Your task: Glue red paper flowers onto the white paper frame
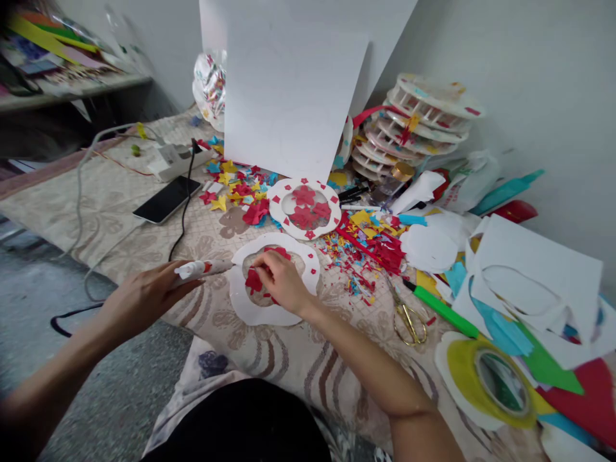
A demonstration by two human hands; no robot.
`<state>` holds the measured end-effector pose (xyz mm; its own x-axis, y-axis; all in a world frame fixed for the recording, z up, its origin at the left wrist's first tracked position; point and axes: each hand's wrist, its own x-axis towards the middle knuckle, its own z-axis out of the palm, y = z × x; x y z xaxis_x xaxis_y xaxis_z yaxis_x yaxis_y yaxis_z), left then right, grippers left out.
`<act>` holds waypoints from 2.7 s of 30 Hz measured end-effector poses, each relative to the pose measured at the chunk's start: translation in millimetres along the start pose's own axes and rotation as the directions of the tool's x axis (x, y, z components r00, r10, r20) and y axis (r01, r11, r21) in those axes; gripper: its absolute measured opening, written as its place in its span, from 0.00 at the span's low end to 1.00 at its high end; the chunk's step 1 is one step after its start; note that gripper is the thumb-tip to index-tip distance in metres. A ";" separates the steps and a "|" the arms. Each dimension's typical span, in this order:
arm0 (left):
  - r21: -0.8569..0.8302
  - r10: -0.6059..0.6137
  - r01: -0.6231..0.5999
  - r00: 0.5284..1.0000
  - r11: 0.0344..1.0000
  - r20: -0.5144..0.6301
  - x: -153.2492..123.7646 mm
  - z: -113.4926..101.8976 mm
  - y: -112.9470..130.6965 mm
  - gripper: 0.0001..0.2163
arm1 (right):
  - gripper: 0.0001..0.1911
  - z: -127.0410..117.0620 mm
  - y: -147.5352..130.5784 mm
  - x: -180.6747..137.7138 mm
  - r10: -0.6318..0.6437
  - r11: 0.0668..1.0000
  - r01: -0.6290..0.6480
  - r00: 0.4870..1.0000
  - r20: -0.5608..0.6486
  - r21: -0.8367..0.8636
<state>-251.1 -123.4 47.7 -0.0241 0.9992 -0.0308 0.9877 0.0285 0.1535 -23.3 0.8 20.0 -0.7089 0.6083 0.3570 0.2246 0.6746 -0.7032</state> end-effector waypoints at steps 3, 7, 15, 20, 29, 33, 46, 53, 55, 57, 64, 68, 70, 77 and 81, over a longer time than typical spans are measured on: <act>-0.025 0.002 -0.002 1.000 1.000 0.010 0.0 0.5 1.7 0.20 | 0.06 5.8 0.3 9.0 -0.001 1.000 0.001 1.000 0.009 -0.023; -0.078 0.007 -0.009 1.000 0.997 -0.020 0.8 2.4 2.6 0.19 | 0.07 14.2 2.7 19.4 0.016 0.998 -0.012 0.999 0.052 -0.063; -0.143 -0.096 0.075 0.985 0.987 -0.146 -8.2 5.8 -17.1 0.16 | 0.09 27.8 9.3 31.4 -0.079 0.984 0.106 0.980 0.185 -0.142; -0.162 -0.185 0.154 0.962 0.975 -0.199 -9.5 9.6 -25.3 0.17 | 0.11 35.3 20.6 35.1 -0.176 0.924 0.261 0.940 0.294 -0.281; -0.247 -0.211 0.158 0.956 0.956 -0.204 -7.2 12.7 -28.9 0.16 | 0.12 38.4 37.2 40.1 -0.350 0.828 0.462 0.868 0.351 -0.317; -0.267 -0.223 0.163 0.952 0.950 -0.210 -5.9 12.7 -30.3 0.16 | 0.10 37.1 38.1 40.3 -0.399 0.802 0.511 0.843 0.361 -0.308; -0.285 -0.268 0.206 0.943 0.936 -0.198 -6.3 12.7 -32.3 0.17 | 0.13 18.7 38.9 36.2 -0.398 0.814 0.543 0.780 0.482 -0.207; -0.297 -0.258 0.183 0.937 0.937 -0.236 -3.4 17.5 -33.0 0.17 | 0.19 18.2 36.0 33.0 -0.282 0.915 0.372 0.867 0.410 -0.158; -0.297 -0.251 0.171 0.933 0.939 -0.258 -2.7 17.9 -32.7 0.16 | 0.17 24.4 32.2 34.7 -0.279 0.893 0.395 0.862 0.423 -0.216; -0.295 -0.250 0.165 0.929 0.941 -0.275 -2.6 17.8 -32.8 0.16 | 0.14 30.1 28.4 35.1 -0.267 0.864 0.413 0.861 0.433 -0.287; -0.324 -0.298 0.203 0.914 0.924 -0.275 -4.1 14.9 -31.1 0.17 | 0.20 27.1 26.0 32.4 -0.222 0.931 0.307 0.905 0.363 -0.197; -0.351 -0.296 0.189 0.912 0.917 -0.283 -3.9 18.1 -32.0 0.15 | 0.20 24.9 29.5 29.9 -0.243 0.925 0.334 0.885 0.397 -0.179; -0.360 -0.296 0.179 0.906 0.916 -0.304 -2.8 21.0 -33.1 0.15 | 0.17 28.1 29.5 29.0 -0.248 0.911 0.354 0.880 0.404 -0.212; -0.394 -0.331 0.204 0.899 0.896 -0.287 3.8 25.8 -30.8 0.16 | 0.18 34.3 25.9 28.8 -0.202 0.936 0.284 0.917 0.343 -0.208; -0.443 -0.386 0.245 0.884 0.863 -0.264 7.5 28.5 -25.8 0.16 | 0.17 33.9 25.9 23.2 -0.212 0.909 0.318 0.909 0.358 -0.270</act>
<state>-272.3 -117.4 15.4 -0.4432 0.8794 0.1739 0.7777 0.2808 0.5624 -56.6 18.2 -10.9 -0.9316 0.2603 0.2539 0.1591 0.9196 -0.3591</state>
